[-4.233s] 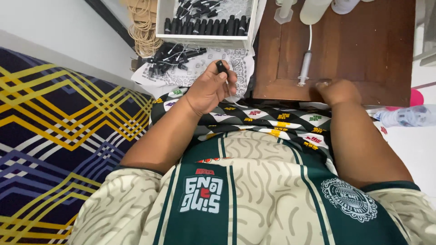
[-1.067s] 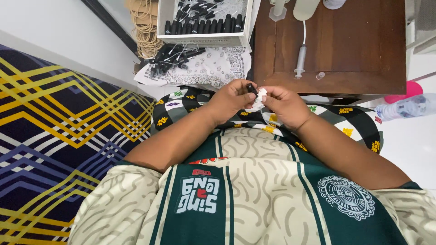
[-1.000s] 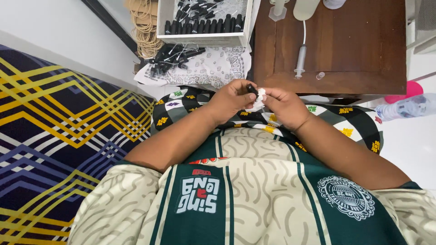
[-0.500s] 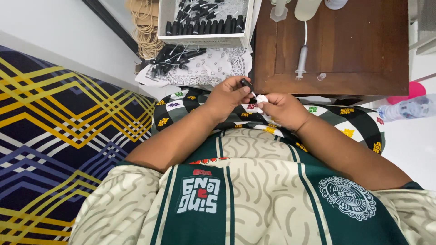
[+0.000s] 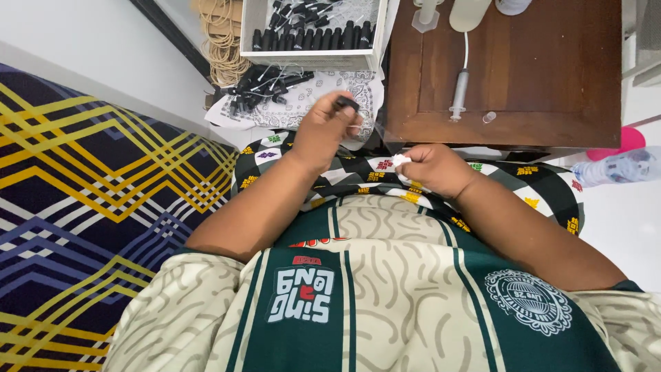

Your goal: Assembling small perfume vials by inserting small white components into them.

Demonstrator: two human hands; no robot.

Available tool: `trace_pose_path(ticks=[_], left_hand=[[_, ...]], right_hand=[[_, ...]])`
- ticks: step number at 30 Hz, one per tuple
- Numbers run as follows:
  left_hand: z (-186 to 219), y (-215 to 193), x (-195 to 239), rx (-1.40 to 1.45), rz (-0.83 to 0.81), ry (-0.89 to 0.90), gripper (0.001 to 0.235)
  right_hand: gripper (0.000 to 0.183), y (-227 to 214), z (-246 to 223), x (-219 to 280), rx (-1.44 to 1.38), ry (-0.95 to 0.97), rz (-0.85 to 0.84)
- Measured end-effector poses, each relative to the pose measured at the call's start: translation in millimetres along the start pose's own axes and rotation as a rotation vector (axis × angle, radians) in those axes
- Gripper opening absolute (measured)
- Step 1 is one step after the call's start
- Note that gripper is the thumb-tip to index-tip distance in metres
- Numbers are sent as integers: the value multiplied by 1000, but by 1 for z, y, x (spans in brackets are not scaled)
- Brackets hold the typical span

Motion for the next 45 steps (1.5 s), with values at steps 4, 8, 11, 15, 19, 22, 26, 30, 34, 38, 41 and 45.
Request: trace_pose_path(ticks=[4, 8, 11, 15, 19, 22, 26, 30, 34, 38, 41, 45], left_hand=[[18, -17, -7, 0, 11, -82, 24], [20, -37, -8, 4, 183, -84, 27], [28, -45, -5, 17, 230, -139, 26], [19, -79, -26, -14, 357, -172, 17], [12, -116, -50, -43, 475, -191, 17], [-3, -137, -71, -5, 524, -272, 15], [-10, -162, -117, -376, 515, -314, 15], [-3, -202, -196, -928, 523, -209, 27], [38, -146, -212, -980, 520, -220, 15], [7, -164, -259, -956, 538, -239, 30], [2, -165, -277, -955, 547, -245, 33], [-6, -167, -293, -938, 469, -210, 30]], right_hand=[[14, -11, 23, -5, 124, 35, 9], [11, -26, 4, 1, 13, 46, 127], [17, -47, 33, -11, -95, 77, 189], [27, -72, 89, -34, -217, 198, 240], [26, -82, 87, -31, -208, 215, 249], [23, -96, 88, -33, -200, 200, 254], [22, -138, 54, -18, 154, 147, 375], [20, -224, 101, -35, 708, 178, 594], [43, -220, 30, -9, 722, 491, 508], [65, -210, 34, -16, 762, 664, 378], [72, -210, 45, -24, 817, 717, 296], [75, -210, 60, -32, 831, 765, 240]])
Point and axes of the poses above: each hand's wrist, its own x-axis away from the middle knuckle, its own y-axis out of the palm, z = x × y, the point moved 9 cm from there along -x, towards the middle knuckle, and after that the axes turned 2 degrees about y, right-handed, at the moved point
